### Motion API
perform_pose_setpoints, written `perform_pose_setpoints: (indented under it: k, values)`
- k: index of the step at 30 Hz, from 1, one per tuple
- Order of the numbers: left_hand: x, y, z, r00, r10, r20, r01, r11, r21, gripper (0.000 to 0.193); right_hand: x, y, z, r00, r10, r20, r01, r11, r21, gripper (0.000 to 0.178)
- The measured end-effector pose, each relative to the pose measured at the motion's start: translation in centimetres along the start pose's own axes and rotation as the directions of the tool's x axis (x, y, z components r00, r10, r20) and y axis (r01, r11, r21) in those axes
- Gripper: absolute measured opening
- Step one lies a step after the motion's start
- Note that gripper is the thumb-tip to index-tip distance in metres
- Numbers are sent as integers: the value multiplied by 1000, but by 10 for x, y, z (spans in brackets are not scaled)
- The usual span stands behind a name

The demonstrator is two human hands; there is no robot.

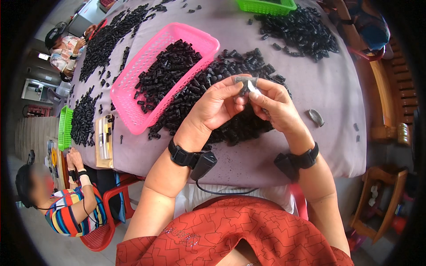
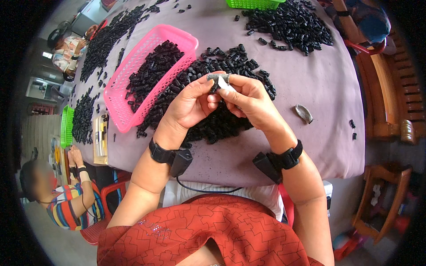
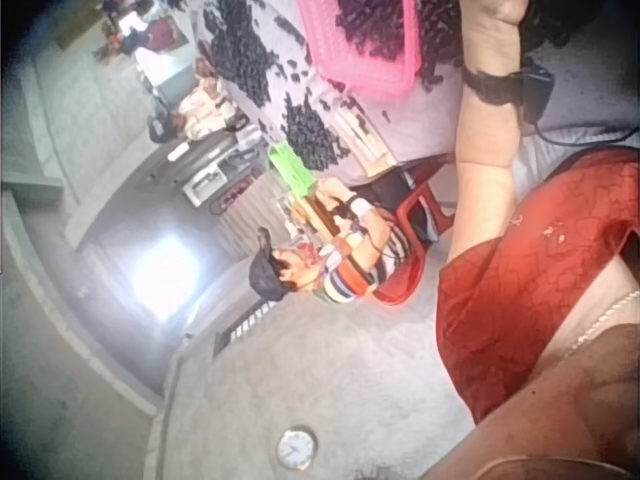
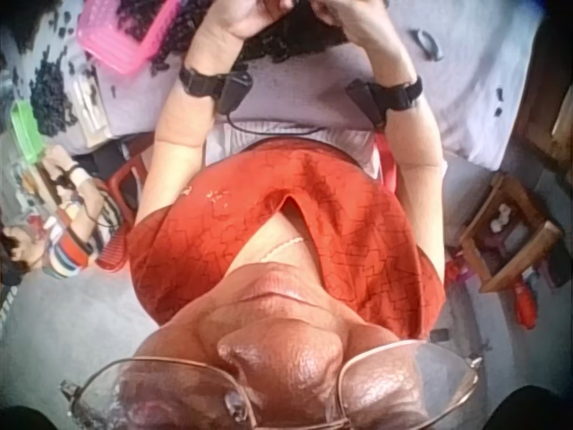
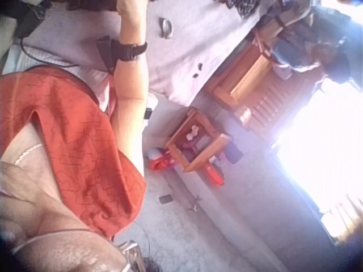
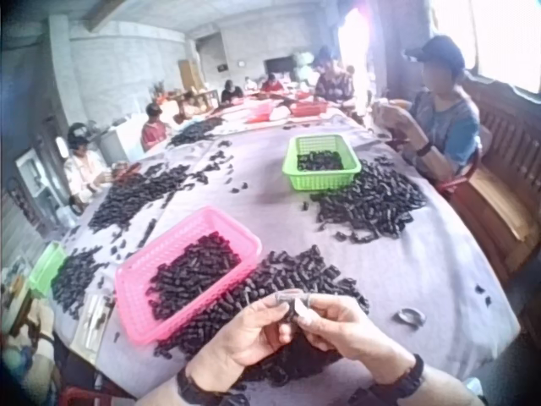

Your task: The worker is sorting and assembling small black rubber or plastic components for shoe manufacturing.

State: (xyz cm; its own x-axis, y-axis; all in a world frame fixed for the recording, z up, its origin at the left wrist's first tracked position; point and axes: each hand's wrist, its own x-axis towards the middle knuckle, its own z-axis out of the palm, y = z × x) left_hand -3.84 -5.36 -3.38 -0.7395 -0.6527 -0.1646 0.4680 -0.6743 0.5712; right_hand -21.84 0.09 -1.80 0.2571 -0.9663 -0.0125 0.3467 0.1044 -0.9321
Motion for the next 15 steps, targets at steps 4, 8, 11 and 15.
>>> perform_pose_setpoints:
  k: [4,8,11,15]
  values:
    - [-6,20,4,965,252,-73,-246,965,88,24,1,1,-7,987,-104,-125,107,994,19,20]
    - [-27,66,4,620,767,-166,-679,630,376,23,3,-1,-7,971,-142,-190,154,987,49,15]
    - [-36,79,7,280,948,-154,-603,298,740,43,2,0,-5,977,-107,-184,113,993,23,15]
    - [-33,69,14,385,923,5,-477,195,857,40,1,-1,-8,976,-107,-190,108,994,-8,16]
